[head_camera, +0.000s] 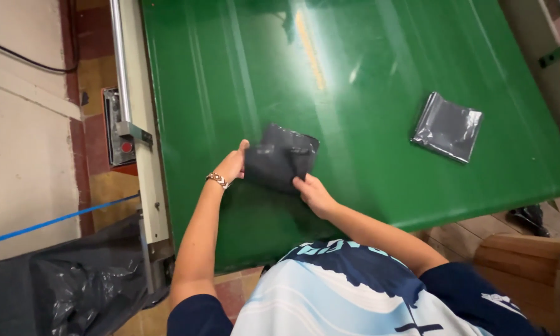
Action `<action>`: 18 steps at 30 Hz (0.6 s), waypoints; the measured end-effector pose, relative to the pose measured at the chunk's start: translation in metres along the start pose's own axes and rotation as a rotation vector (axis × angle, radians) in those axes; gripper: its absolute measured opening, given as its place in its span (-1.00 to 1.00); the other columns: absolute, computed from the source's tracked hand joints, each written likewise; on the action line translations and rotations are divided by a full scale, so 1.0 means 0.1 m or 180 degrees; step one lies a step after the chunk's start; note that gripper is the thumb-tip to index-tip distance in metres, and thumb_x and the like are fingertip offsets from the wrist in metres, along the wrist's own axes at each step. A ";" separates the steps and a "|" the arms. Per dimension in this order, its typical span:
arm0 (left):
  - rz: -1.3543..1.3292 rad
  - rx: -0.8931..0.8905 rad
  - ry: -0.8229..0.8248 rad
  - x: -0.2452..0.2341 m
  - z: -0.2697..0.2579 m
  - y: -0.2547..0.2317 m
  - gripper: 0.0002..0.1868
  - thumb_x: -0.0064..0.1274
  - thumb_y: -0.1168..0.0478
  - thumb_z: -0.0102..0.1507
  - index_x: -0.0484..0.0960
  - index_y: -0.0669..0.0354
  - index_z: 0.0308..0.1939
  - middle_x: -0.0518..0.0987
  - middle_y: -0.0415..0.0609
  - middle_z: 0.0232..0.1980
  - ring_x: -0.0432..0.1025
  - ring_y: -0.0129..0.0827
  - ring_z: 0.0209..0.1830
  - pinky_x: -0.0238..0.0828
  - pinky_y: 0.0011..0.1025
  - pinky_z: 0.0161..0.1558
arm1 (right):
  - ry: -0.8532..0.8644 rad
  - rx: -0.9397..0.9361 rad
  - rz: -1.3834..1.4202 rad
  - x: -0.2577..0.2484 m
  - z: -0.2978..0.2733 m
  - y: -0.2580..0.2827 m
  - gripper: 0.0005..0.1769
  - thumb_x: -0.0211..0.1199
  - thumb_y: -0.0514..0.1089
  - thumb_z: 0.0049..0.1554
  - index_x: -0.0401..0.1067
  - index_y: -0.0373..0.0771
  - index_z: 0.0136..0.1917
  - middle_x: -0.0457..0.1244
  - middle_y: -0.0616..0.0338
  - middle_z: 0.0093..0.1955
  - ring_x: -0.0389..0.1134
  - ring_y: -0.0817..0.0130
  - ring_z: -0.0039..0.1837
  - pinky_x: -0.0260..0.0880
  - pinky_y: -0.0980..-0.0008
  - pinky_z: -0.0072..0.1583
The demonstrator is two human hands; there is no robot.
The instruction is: Folding plastic bags as they come off a conveyor belt and stacking them into a plastic crate for packaging.
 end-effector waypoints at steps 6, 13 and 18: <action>0.1770 0.0285 -0.1099 0.21 -0.58 -0.74 -0.44 -0.07 -0.40 0.29 0.67 -0.11 0.02 0.67 -0.08 -0.02 0.52 -0.12 0.10 0.46 -0.16 0.11 | -0.0488 0.1030 0.2236 -0.11 0.19 -0.35 -0.87 0.12 -0.13 0.27 0.41 -0.15 0.07 0.38 0.01 0.07 0.47 0.14 0.11 0.52 0.03 0.14; 0.2903 0.1003 -0.2192 0.45 -0.71 -1.10 -0.64 0.03 -0.14 0.26 0.56 0.01 -0.09 0.54 -0.09 -0.14 0.49 -0.14 -0.18 0.42 -0.13 -0.28 | -0.0335 0.1304 0.2980 -0.14 0.31 -0.50 -0.93 0.04 -0.16 0.28 0.31 -0.12 0.04 0.39 0.04 0.00 0.44 0.19 0.02 0.50 0.15 0.16; 0.2489 0.0645 -0.2310 0.44 -0.64 -1.05 -0.51 0.05 -0.12 0.17 0.57 0.01 0.09 0.55 0.02 0.08 0.41 0.04 0.09 0.42 0.09 -0.01 | -0.0170 0.1115 0.2984 -0.06 0.29 -0.37 -0.82 0.03 -0.16 0.28 0.34 -0.20 0.13 0.39 0.04 0.09 0.44 0.21 0.10 0.48 0.21 0.21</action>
Point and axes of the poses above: each hand's wrist, its own z-axis towards the middle knuckle, its own x-axis out of the palm, y = z × x, the point moved 5 cm from there along z, towards the middle knuckle
